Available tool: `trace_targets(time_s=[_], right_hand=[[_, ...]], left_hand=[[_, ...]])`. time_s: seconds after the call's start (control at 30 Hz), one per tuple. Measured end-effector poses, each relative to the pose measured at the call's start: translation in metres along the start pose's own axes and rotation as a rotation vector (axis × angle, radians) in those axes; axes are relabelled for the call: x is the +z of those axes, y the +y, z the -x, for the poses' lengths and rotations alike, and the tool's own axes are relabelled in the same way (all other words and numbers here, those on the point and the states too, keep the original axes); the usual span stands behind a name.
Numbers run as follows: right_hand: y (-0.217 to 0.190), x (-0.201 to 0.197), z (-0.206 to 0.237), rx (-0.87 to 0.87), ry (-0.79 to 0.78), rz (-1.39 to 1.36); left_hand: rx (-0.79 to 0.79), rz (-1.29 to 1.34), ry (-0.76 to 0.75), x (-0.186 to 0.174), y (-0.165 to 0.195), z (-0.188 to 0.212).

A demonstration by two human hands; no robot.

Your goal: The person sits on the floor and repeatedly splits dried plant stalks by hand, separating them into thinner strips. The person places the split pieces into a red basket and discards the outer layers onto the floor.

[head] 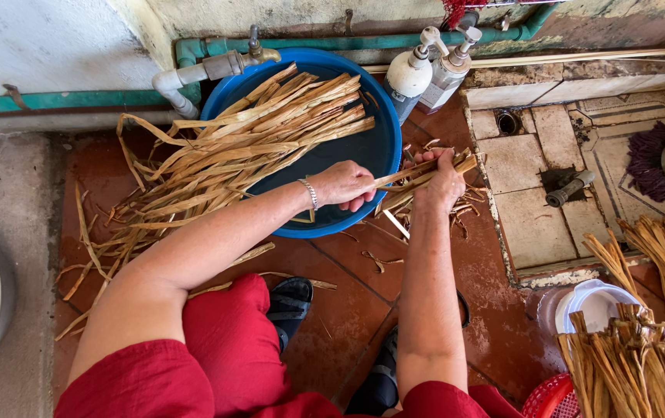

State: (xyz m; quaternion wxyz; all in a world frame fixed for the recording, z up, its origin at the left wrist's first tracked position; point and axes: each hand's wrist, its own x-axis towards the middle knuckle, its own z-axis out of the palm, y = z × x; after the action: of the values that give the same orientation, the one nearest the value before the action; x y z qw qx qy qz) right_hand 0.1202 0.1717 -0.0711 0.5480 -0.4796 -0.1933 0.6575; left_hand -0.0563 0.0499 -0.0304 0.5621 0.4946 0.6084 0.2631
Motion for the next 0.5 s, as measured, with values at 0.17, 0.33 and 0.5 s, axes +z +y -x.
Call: trace_targets(time_s=[0.17, 0.33, 0.5], right_hand=[[-0.004, -0.005, 0.003, 0.019, -0.094, -0.092], [-0.018, -0.013, 0.003, 0.017, -0.019, -0.103], [-0.041, -0.034, -0.022, 0.048, 0.010, -0.296]], left_hand=[[0.004, -0.076, -0.004, -0.008, -0.002, 0.013], [0.004, -0.101, -0.001, -0.014, -0.012, 0.020], [-0.038, -0.033, -0.023, -0.022, -0.036, 0.029]])
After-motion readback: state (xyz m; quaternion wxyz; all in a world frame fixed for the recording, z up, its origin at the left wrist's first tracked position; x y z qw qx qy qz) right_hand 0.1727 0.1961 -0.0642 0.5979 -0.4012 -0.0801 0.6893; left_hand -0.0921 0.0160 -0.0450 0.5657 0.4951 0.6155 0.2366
